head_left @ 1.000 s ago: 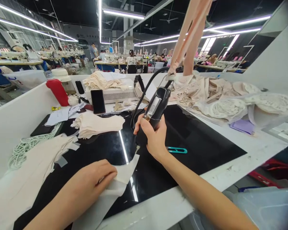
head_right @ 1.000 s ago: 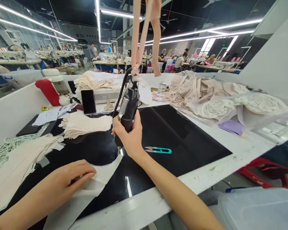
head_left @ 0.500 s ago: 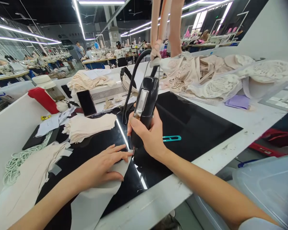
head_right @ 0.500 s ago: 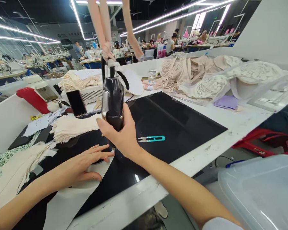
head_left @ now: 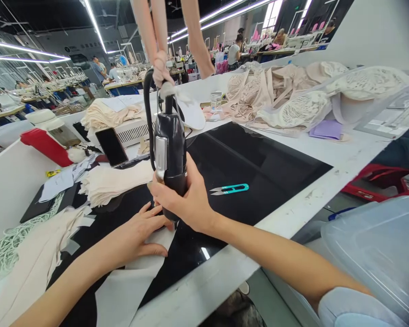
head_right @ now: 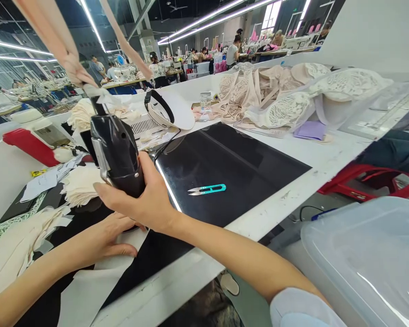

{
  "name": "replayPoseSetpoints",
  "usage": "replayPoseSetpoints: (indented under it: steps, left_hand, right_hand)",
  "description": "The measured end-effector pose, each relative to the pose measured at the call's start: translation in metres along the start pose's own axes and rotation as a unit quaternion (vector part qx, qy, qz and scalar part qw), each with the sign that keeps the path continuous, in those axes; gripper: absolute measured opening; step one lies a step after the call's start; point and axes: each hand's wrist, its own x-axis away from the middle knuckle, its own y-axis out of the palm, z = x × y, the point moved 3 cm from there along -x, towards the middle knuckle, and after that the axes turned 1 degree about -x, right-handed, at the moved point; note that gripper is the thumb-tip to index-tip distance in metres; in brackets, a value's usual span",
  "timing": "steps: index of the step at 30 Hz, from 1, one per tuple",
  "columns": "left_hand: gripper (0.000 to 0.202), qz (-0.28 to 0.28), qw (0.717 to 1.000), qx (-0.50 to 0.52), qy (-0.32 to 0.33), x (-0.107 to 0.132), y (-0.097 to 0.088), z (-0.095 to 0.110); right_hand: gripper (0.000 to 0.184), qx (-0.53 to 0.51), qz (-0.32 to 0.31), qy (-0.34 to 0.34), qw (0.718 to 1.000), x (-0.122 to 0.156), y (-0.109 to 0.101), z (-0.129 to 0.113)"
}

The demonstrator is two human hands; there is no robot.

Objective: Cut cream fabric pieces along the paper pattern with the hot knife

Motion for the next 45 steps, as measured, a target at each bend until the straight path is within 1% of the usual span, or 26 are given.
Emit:
replayPoseSetpoints:
  steps: [6,15,19,23,28,33,39,45]
  left_hand:
    - [0.040,-0.004,1.000,0.001,0.000,0.001,0.001,-0.002]
    - [0.041,0.012,1.000,0.006,0.012,0.001,0.004,-0.006]
    - [0.046,0.020,1.000,-0.002,0.011,0.001,0.006,-0.006]
    - [0.048,0.037,0.998,0.002,0.042,0.001,0.004,-0.001]
    - [0.053,0.046,0.998,0.004,0.047,-0.001,0.002,0.001]
    - [0.064,0.042,0.997,0.018,0.060,-0.002,0.002,0.001]
    - [0.068,0.028,0.998,0.055,0.030,-0.004,0.000,0.004]
    - [0.060,0.014,0.997,0.071,0.011,-0.005,0.004,0.006]
  right_hand:
    - [0.036,0.008,-0.004,-0.008,1.000,0.002,0.001,0.000]
    - [0.031,0.019,0.006,-0.014,1.000,0.004,0.004,0.003]
    - [0.033,-0.012,-0.009,-0.016,1.000,0.007,0.005,0.002]
    - [0.037,-0.038,-0.038,-0.017,0.998,0.013,0.008,0.004]
    - [0.033,-0.014,-0.015,-0.013,1.000,0.015,0.011,0.005]
    - [0.033,-0.045,-0.039,0.003,0.998,0.016,0.014,-0.002]
    - [0.037,-0.059,-0.050,0.008,0.997,0.019,0.017,-0.002]
    - [0.029,-0.028,-0.025,0.033,0.999,0.026,0.017,0.004]
